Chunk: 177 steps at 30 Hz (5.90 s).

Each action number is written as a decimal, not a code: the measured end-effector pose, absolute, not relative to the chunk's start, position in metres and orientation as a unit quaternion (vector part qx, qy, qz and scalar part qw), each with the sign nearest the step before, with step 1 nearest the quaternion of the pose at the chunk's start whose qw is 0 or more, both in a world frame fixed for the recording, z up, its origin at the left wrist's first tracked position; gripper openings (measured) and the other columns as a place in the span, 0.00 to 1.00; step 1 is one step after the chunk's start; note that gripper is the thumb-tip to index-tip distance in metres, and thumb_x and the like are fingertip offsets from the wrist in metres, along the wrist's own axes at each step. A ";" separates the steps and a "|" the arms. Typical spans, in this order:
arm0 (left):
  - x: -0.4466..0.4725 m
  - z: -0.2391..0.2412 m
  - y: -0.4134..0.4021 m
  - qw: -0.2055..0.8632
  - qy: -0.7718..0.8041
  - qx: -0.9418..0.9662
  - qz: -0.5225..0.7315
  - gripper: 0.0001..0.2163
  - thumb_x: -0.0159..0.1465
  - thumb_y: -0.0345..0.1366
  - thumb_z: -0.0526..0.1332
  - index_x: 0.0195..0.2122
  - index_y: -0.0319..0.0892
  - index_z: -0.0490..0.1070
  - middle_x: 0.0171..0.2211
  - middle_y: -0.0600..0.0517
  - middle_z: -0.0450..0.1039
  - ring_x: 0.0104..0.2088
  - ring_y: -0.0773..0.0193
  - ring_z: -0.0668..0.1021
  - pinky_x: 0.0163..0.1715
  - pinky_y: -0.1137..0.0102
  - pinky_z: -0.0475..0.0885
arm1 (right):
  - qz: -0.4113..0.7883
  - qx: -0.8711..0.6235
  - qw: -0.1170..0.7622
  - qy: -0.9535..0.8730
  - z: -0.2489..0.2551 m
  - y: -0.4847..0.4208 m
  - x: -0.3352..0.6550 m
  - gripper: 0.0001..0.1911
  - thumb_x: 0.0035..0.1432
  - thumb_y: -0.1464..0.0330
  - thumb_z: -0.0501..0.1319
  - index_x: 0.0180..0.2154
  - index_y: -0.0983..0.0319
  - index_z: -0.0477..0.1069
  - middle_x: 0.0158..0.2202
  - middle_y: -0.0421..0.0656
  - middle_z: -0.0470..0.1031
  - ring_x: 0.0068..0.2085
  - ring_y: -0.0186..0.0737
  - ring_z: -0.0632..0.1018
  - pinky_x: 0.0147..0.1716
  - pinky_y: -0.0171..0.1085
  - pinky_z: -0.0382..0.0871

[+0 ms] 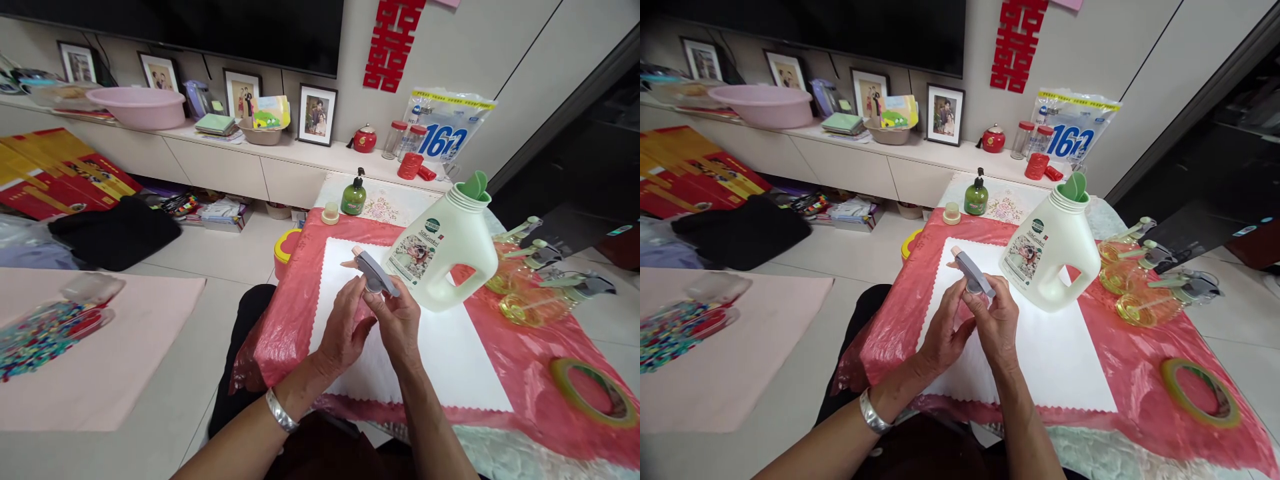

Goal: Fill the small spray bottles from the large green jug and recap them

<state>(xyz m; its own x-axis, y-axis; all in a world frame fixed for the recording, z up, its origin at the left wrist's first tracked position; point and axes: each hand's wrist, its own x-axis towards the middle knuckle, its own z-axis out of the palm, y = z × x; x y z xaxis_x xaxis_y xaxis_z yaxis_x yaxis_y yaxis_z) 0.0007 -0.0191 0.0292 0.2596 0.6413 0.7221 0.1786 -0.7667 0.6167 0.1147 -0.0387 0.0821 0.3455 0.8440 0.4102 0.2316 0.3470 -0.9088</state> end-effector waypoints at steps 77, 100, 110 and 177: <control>-0.001 0.105 -0.008 0.470 0.404 0.590 0.518 0.10 0.57 0.35 0.71 0.40 0.44 0.77 0.40 0.50 0.81 0.41 0.58 0.82 0.40 0.66 0.78 | 0.173 -0.577 0.622 -0.500 0.070 -0.039 0.102 0.17 0.54 0.63 0.65 0.45 0.61 0.71 0.39 0.40 0.74 0.39 0.37 0.76 0.39 0.34 0.72; 0.001 0.082 -0.001 0.664 0.305 0.446 0.517 0.28 0.55 0.50 0.75 0.49 0.44 0.64 0.47 0.45 0.81 0.49 0.53 0.82 0.50 0.59 0.74 | 0.273 -0.517 0.576 -0.571 0.077 -0.047 0.127 0.19 0.73 0.54 0.60 0.58 0.53 0.75 0.53 0.44 0.71 0.56 0.42 0.72 0.53 0.39 0.69; 0.000 0.079 -0.007 0.648 0.277 0.494 0.509 0.17 0.68 0.52 0.64 0.45 0.43 0.69 0.42 0.48 0.81 0.37 0.62 0.82 0.39 0.67 0.74 | 0.219 -0.521 0.630 -0.533 0.075 -0.046 0.118 0.16 0.65 0.56 0.68 0.49 0.57 0.77 0.52 0.46 0.70 0.57 0.46 0.71 0.55 0.45 0.71; -0.003 0.097 -0.007 0.683 0.261 0.453 0.511 0.18 0.54 0.39 0.74 0.42 0.43 0.71 0.37 0.51 0.78 0.40 0.58 0.80 0.43 0.65 0.75 | 0.153 -0.567 0.672 -0.451 0.062 -0.044 0.092 0.19 0.62 0.54 0.67 0.46 0.61 0.74 0.44 0.45 0.69 0.47 0.41 0.74 0.48 0.40 0.71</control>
<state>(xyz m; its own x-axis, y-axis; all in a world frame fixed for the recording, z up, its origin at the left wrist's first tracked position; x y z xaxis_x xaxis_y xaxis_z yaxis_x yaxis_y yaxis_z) -0.0029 -0.0069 0.0975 0.3424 0.9335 0.1069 -0.4612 0.0678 0.8847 0.0919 -0.0436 0.0623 0.5467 0.7171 0.4322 0.3052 0.3100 -0.9004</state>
